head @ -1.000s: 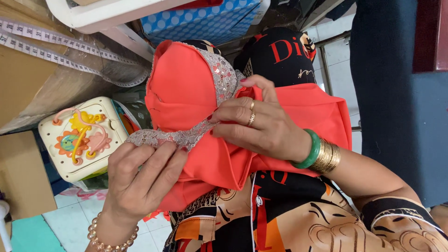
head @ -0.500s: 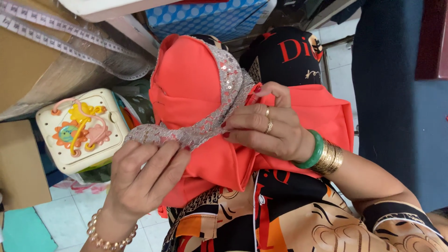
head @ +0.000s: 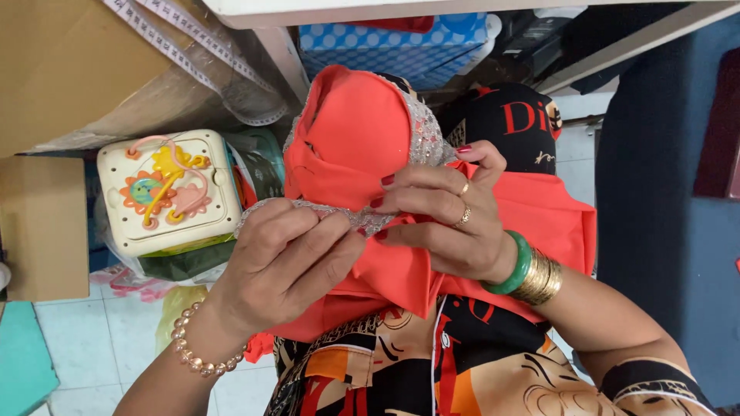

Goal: Aligning and folding a sequined trim on an orange garment at an alteration workstation

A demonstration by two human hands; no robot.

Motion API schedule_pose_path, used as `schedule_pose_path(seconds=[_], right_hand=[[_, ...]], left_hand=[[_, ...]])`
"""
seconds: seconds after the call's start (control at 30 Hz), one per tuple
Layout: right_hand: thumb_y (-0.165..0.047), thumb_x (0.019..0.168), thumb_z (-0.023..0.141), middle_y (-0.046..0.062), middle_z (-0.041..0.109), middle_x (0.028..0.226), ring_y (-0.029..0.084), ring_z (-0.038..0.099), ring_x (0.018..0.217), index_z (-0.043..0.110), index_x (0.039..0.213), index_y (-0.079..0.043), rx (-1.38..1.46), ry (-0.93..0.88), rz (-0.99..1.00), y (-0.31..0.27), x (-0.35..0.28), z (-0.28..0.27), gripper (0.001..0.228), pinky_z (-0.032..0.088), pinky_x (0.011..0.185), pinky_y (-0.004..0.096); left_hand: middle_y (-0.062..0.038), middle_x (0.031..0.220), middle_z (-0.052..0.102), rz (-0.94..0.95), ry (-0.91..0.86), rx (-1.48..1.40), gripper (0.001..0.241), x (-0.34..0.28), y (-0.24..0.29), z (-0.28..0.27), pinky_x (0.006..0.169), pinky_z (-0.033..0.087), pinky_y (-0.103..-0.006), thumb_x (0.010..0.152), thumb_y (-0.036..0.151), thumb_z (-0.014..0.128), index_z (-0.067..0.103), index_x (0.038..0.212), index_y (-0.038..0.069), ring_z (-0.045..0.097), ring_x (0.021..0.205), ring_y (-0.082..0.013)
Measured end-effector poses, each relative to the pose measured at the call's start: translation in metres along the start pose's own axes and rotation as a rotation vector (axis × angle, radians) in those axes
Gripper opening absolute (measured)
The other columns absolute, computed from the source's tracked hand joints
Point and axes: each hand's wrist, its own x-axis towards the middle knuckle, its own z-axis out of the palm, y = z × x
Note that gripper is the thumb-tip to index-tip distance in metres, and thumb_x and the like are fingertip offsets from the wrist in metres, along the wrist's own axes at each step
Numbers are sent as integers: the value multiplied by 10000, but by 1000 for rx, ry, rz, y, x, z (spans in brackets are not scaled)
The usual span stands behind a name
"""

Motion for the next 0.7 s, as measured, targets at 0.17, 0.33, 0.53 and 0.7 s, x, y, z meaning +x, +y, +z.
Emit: schedule_pose_path(seconds=[0.17, 0.33, 0.53, 0.7], right_hand=[[-145, 1048, 473, 37, 723, 1049, 295, 717, 973, 673, 877, -135, 160, -48, 105, -4, 2, -3, 263, 229, 998, 510], [-101, 1040, 529, 62, 688, 1132, 299, 679, 1074, 664, 1024, -129, 110, -91, 216, -2, 0, 0, 138, 289, 1025, 511], [-152, 1036, 605, -16, 640, 1116, 269, 522, 984, 724, 905, -261, -238, 64, 54, 5, -4, 4, 209, 299, 857, 488], [-300, 951, 853, 53, 477, 1162, 296, 442, 1049, 728, 1079, -297, -349, 53, 16, 4, -37, -7, 179, 377, 788, 466]], left_hand=[[-59, 1089, 697, 3, -6, 7, 100, 0, -2, 0, 743, 529, -379, 1041, 5, 584, 667, 1073, 50, 473, 985, -217], [-112, 1053, 690, -227, 46, -175, 251, 2, -1, 6, 857, 445, -410, 1082, 117, 426, 644, 1035, 1, 522, 862, -321], [-157, 1095, 689, -149, 83, -153, 183, 8, -4, 8, 767, 516, -444, 1063, 27, 497, 656, 1033, -57, 489, 921, -315], [-185, 1184, 696, -263, 3, -289, 98, 7, -14, 13, 905, 487, -438, 1026, -46, 561, 594, 1119, -42, 541, 1003, -372]])
